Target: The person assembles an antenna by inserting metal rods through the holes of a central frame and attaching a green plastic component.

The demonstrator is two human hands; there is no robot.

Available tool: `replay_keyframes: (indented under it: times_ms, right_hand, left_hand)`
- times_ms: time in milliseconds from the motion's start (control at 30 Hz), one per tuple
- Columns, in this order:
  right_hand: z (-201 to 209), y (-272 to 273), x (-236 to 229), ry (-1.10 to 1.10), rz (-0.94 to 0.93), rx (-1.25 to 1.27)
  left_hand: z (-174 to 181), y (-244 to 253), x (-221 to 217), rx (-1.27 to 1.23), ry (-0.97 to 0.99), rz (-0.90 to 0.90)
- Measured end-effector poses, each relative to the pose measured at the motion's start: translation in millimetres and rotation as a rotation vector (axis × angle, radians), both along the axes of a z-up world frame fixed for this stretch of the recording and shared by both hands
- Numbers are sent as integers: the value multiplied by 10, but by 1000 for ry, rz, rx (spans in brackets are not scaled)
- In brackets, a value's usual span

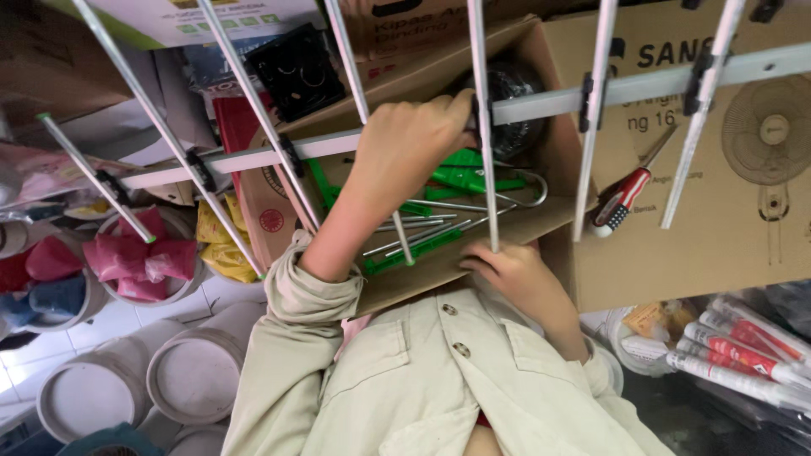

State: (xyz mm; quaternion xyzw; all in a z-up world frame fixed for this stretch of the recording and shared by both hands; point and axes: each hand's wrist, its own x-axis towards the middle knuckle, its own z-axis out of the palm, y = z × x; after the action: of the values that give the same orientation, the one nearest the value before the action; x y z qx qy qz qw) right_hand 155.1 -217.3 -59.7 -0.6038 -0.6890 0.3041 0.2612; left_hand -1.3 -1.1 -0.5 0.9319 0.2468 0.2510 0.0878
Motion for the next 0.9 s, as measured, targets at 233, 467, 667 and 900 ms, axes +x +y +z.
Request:
replay_keyframes:
  times_ms: [233, 467, 667, 900]
  right_hand:
    - [-132, -294, -71, 125, -222, 423]
    - [-472, -317, -172, 274, -344, 522]
    - [-441, -287, -171, 289, -334, 582]
    - [-395, -267, -130, 152, -353, 614]
  left_hand:
    - [-21, 17, -9, 30, 49, 24]
    - [-27, 25, -11, 43, 56, 18]
    - [-36, 27, 6, 26, 70, 19]
    - [-37, 29, -4, 7, 58, 9]
